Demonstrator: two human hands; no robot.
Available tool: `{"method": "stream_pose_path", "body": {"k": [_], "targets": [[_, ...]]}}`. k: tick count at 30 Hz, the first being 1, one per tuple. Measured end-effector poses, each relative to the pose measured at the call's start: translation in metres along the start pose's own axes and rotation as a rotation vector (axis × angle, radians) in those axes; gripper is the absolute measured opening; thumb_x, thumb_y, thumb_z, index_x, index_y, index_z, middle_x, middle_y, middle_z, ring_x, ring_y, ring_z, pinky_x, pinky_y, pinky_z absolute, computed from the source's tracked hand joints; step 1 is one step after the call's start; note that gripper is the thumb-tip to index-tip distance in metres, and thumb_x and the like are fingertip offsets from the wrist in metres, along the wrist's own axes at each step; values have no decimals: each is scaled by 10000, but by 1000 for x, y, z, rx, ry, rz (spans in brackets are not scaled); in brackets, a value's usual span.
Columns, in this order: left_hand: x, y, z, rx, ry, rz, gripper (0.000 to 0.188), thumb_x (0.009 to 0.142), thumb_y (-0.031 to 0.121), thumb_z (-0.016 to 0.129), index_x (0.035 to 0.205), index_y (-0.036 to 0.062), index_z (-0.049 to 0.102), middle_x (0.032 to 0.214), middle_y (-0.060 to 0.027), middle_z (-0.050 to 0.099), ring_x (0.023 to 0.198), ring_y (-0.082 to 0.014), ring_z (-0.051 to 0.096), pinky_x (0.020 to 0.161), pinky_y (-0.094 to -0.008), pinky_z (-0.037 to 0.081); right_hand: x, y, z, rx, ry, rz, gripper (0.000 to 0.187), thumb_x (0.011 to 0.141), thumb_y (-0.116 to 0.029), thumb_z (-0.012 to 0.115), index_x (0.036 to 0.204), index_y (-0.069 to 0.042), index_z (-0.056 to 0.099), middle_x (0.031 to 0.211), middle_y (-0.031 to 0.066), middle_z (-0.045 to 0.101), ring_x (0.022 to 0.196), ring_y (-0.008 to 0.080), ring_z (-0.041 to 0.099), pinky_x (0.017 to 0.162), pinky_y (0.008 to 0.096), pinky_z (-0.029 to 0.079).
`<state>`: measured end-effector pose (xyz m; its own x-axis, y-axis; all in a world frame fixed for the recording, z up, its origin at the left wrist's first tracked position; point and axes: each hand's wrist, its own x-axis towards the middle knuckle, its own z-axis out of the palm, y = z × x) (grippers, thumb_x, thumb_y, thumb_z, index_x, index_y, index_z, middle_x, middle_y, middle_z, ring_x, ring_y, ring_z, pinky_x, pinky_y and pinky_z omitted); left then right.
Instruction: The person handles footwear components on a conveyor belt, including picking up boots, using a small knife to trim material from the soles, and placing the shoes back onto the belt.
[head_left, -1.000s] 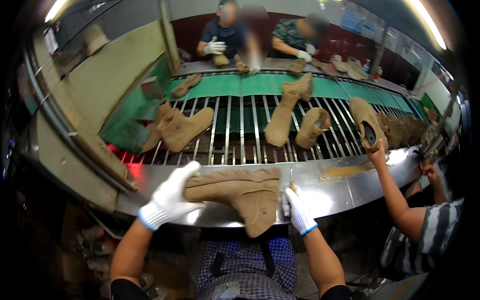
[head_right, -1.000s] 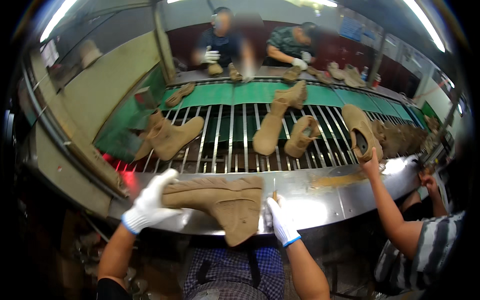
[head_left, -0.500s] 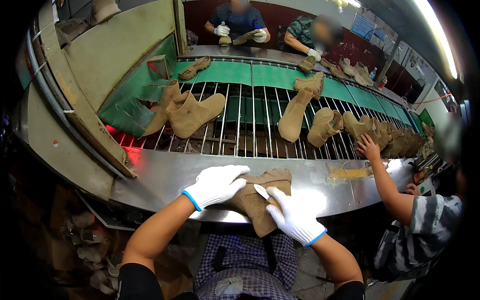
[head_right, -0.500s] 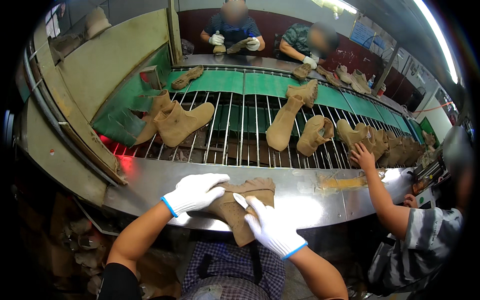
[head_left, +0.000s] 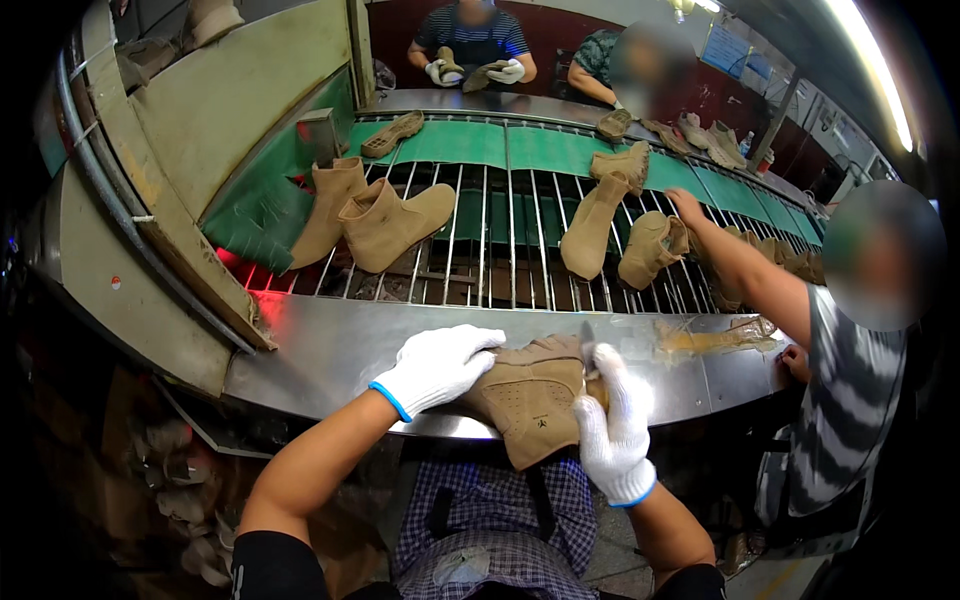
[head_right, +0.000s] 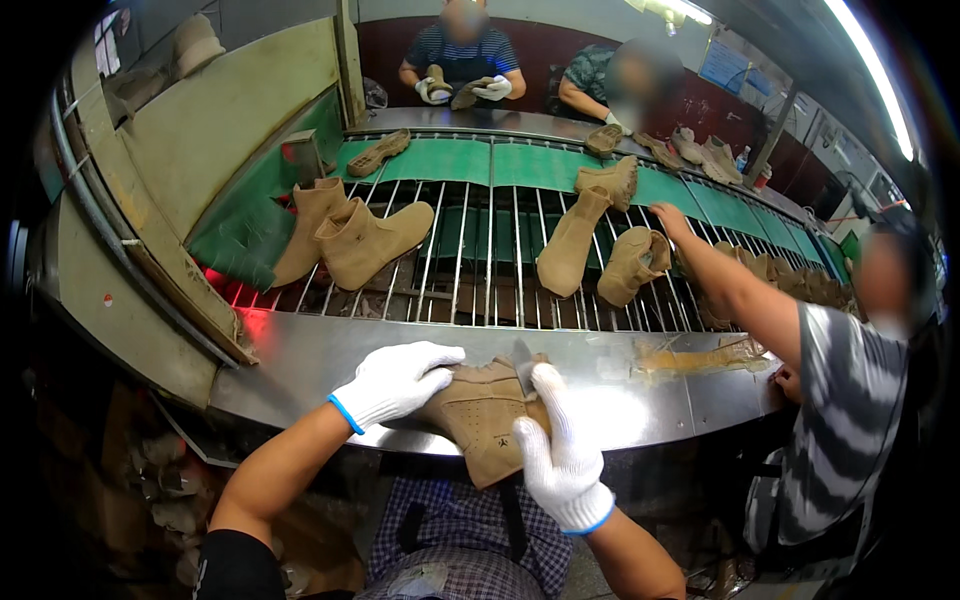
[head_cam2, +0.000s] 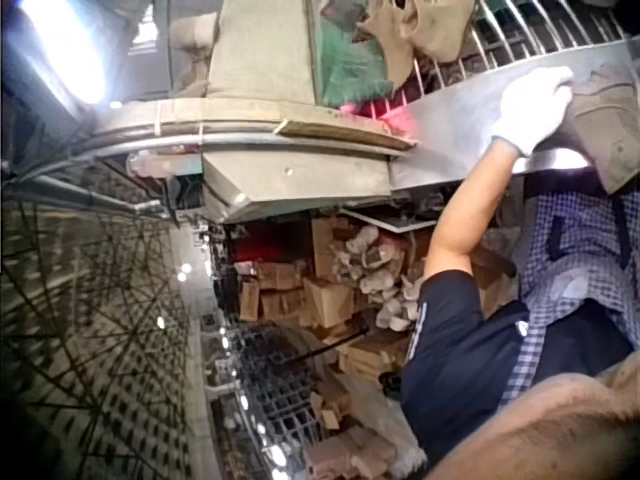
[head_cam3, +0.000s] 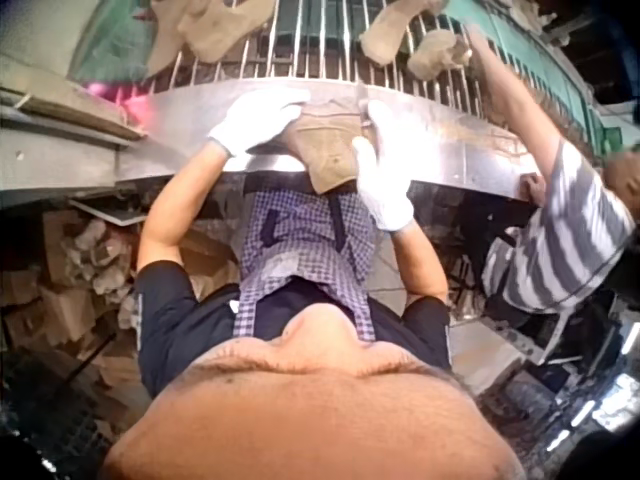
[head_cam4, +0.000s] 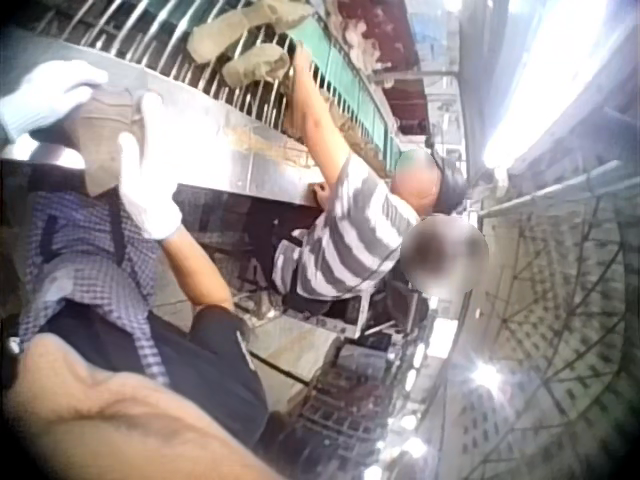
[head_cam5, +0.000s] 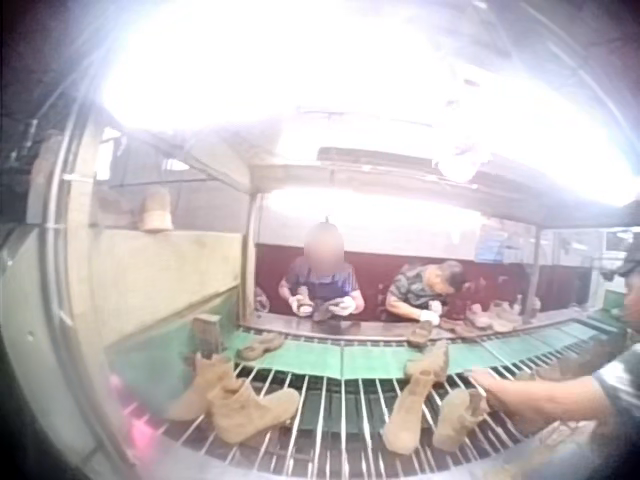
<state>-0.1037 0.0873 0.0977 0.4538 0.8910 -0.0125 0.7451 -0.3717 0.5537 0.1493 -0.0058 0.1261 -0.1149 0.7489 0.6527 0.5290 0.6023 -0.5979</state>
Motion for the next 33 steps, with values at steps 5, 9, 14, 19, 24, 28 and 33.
{"method": "stream_pose_path", "body": {"k": [5, 9, 14, 19, 24, 28, 33], "targets": [[6, 1, 4, 37, 34, 16, 408, 1022, 326, 614, 1370, 133, 703, 1299, -129, 746, 1197, -325, 713, 1046, -417, 557, -24, 34, 20, -297, -632, 262, 523, 1067, -273, 618, 1561, -141, 509, 1170, 275, 727, 978, 434, 754, 839, 469, 614], [12, 14, -8, 140, -12, 52, 547, 960, 393, 700, 1406, 81, 654, 1389, -177, 692, 1276, -365, 667, 1090, -451, 536, -10, 17, -16, -247, -565, 311, 515, 1004, -275, 699, 1464, -65, 600, 1155, 215, 749, 1029, 399, 737, 907, 461, 590], [46, 49, 21, 215, -47, 200, 956, 830, 553, 818, 1567, 62, 460, 1533, -215, 576, 1300, -410, 644, 1094, -488, 530, -9, 61, -52, -344, -589, 516, 400, 1003, -339, 659, 1221, -9, 719, 1009, 222, 749, 939, 396, 728, 852, 485, 575], [59, 64, 43, 272, -128, 114, 1033, 815, 576, 819, 1601, 47, 407, 1444, -221, 637, 1165, -417, 718, 1006, -492, 576, -12, 67, -21, -608, -670, 39, 266, 1038, -269, 592, 981, -22, 674, 917, 216, 729, 800, 360, 727, 718, 473, 579], [52, 41, 53, 352, 56, 239, 792, 898, 354, 764, 1556, 51, 443, 1273, -200, 688, 1005, -385, 757, 849, -489, 613, -4, 27, 19, -380, -640, 306, 351, 1083, -287, 560, 1258, 17, 560, 691, 183, 692, 589, 402, 692, 615, 498, 585], [51, 57, 42, 294, -41, 132, 911, 867, 529, 814, 1554, 52, 451, 1288, -190, 691, 1030, -383, 751, 856, -484, 612, -15, 77, -16, -110, -517, 601, 497, 1091, -349, 532, 1440, 4, 511, 1024, 278, 745, 918, 421, 751, 818, 487, 606], [60, 60, 42, 281, -47, 149, 921, 836, 537, 831, 1540, 60, 477, 1368, -191, 663, 1154, -386, 714, 950, -471, 591, -57, 58, -20, -74, -327, 551, 512, 1042, -344, 635, 1481, -84, 604, 1272, 260, 720, 1136, 444, 719, 999, 492, 578]]}}
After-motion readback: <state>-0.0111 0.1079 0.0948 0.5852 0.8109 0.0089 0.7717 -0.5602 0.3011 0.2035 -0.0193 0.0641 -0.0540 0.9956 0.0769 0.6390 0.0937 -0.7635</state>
